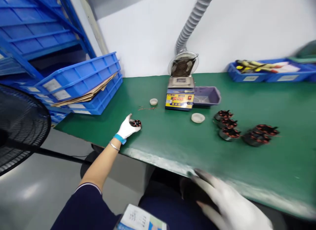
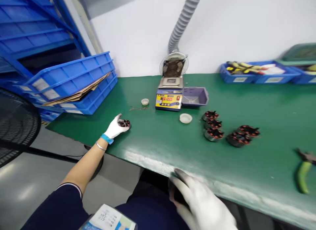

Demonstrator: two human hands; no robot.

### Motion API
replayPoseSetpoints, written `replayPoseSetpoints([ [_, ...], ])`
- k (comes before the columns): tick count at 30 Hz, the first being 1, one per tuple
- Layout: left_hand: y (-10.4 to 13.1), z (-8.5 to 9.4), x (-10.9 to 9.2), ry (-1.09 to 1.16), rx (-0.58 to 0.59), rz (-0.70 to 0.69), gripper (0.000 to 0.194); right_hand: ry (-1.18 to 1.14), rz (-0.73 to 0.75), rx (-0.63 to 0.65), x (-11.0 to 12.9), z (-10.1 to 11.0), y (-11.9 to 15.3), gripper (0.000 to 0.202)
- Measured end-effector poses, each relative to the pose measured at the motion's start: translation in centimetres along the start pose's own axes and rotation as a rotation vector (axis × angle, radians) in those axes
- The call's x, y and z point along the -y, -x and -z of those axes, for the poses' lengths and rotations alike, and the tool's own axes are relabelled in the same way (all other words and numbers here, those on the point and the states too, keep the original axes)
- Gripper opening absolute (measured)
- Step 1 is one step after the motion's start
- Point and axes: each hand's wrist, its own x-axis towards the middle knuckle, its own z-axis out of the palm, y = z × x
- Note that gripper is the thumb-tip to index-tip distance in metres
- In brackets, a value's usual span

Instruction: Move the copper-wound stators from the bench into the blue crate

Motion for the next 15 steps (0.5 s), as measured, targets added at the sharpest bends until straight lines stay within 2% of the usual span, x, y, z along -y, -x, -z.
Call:
replayPoseSetpoints([
  [1, 0.1, -0.6, -0.5, 0.012, 0.017, -0.019, 0.113, -0.01, -0.05, -0.007, 0.7, -0.3, -1.8, 0.041],
  [3, 1.3, -2.3, -1.8, 0.028, 0.101, -0.06, 0.112, -0.129, -0.205, 0.133, 1.6, -1.1, -5.5, 0.046],
  [5, 3.2, -4.3, -3.3, 0.06, 0.251, -0.098, 0.111, -0.309, -0.556, 0.421, 1.8, -2.1, -8.8, 0.067],
  [6, 4.2, -5.3, -4.0, 0.04, 0.33, -0.111, 0.112, -0.373, -0.685, 0.488, 1.8, -2.5, -10.2, 0.079],
  [7, 5.1, -6.3, -4.8, 0.053, 0.427, -0.129, 0.114, -0.393, -0.753, 0.492, 1.5, -2.8, -11.4, 0.091],
  [8, 5.7, -7.3, -5.5, 0.085, 0.524, -0.154, 0.115, -0.374, -0.792, 0.484, 1.3, -3.0, -12.2, 0.093],
  [9, 6.0, -8.1, -6.3, 0.105, 0.629, -0.175, 0.115, -0.364, -0.787, 0.492, 1.0, -3.0, -12.6, 0.083],
  [11, 5.8, -9.5, -8.0, 0.186, 0.86, -0.146, 0.12, -0.311, -0.793, 0.496, 0.4, -2.4, -11.9, 0.064],
  [13, 5.0, -10.5, -9.6, 0.29, 1.105, -0.022, 0.127, -0.276, -0.886, 0.479, 0.0, -0.7, -9.2, 0.057],
  [14, 4.5, -10.9, -10.5, 0.304, 1.152, 0.021, 0.128, -0.264, -0.971, 0.443, -0.1, 0.6, -7.1, 0.059],
  [15, 4.0, -11.3, -11.3, 0.28, 1.143, 0.018, 0.127, -0.264, -1.069, 0.39, -0.1, 2.1, -4.6, 0.061],
])
